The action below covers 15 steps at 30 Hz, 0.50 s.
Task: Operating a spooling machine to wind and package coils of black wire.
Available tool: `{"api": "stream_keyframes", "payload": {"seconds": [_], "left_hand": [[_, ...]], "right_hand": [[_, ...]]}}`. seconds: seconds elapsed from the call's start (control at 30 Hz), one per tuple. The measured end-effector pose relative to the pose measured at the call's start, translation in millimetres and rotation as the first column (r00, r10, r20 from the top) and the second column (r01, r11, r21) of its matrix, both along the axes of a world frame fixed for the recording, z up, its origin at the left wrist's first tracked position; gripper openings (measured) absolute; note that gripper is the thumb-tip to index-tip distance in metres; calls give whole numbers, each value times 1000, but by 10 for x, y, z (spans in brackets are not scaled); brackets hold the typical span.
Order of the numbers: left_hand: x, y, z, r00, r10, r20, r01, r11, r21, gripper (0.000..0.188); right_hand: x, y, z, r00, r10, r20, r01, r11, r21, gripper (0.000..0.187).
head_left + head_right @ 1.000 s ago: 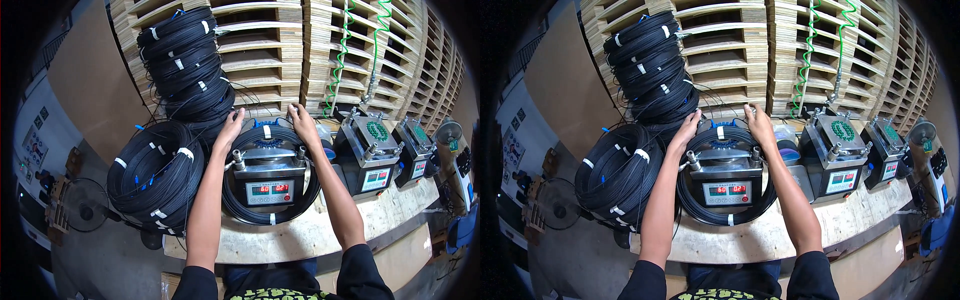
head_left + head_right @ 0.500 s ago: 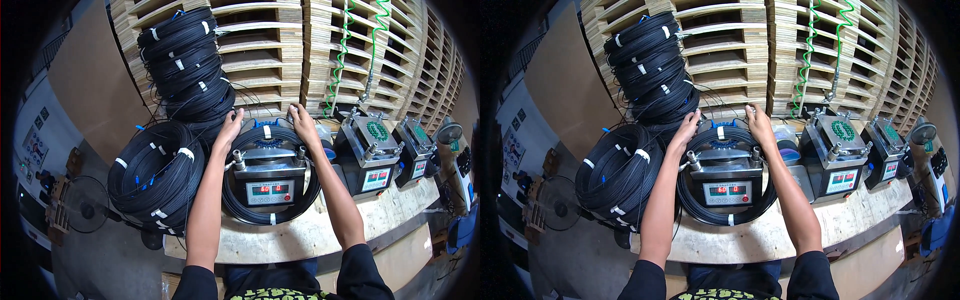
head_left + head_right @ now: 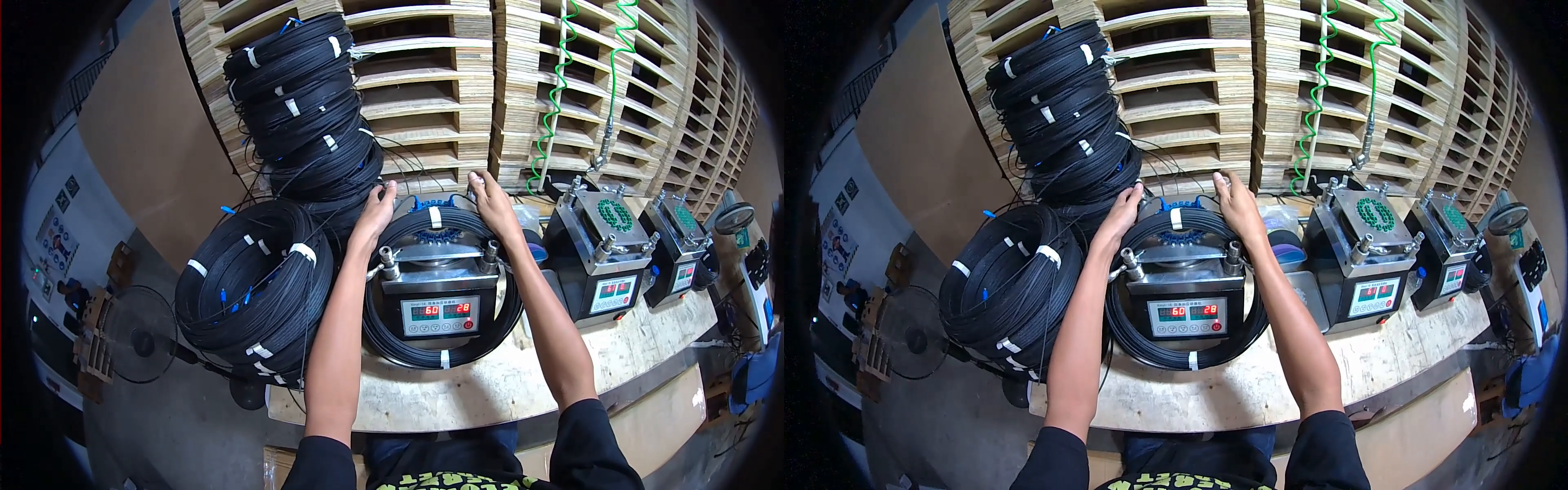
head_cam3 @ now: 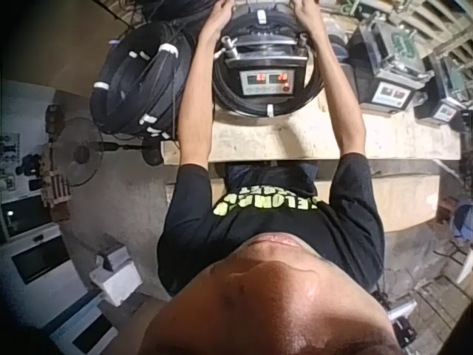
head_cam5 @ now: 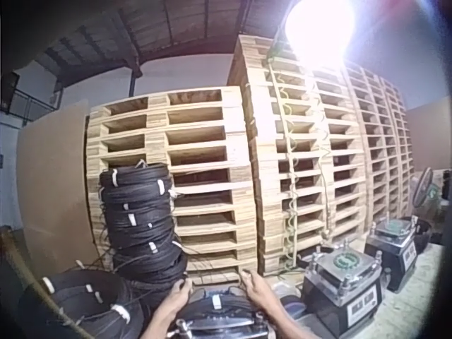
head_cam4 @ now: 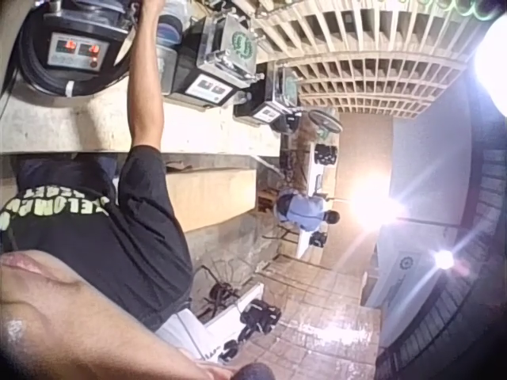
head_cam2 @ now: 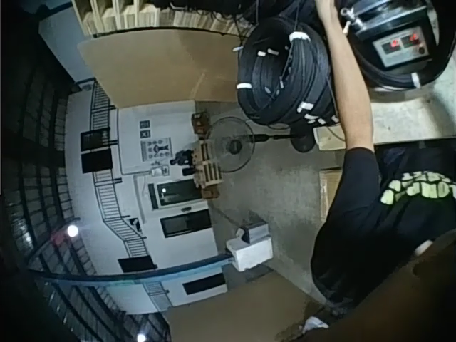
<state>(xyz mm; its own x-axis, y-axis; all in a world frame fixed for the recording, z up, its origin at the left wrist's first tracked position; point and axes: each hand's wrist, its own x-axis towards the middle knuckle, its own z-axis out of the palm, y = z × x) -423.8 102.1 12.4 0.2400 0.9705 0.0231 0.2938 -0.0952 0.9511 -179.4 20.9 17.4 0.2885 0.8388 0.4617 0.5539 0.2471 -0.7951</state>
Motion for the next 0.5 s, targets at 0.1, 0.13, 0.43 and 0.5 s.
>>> {"api": "stream_keyframes", "payload": {"seconds": [0.1, 0.13, 0.43, 0.5], "left_hand": [[43, -62, 47, 999, 43, -1, -43, 999, 24, 88], [63, -78, 56, 998, 61, 6, -61, 996, 61, 88], [45, -34, -4, 995, 79, 58, -83, 995, 64, 87], [21, -12, -23, 995, 84, 51, -87, 994, 67, 87]], "right_hand": [[34, 3, -8, 1000, -13, -12, 12, 1000, -13, 47], [55, 6, -19, 1000, -26, -13, 26, 1000, -9, 47], [25, -12, 4, 993, -95, 72, 99, 994, -51, 48], [12, 9, -14, 991, -98, 90, 102, 994, -33, 48]]}}
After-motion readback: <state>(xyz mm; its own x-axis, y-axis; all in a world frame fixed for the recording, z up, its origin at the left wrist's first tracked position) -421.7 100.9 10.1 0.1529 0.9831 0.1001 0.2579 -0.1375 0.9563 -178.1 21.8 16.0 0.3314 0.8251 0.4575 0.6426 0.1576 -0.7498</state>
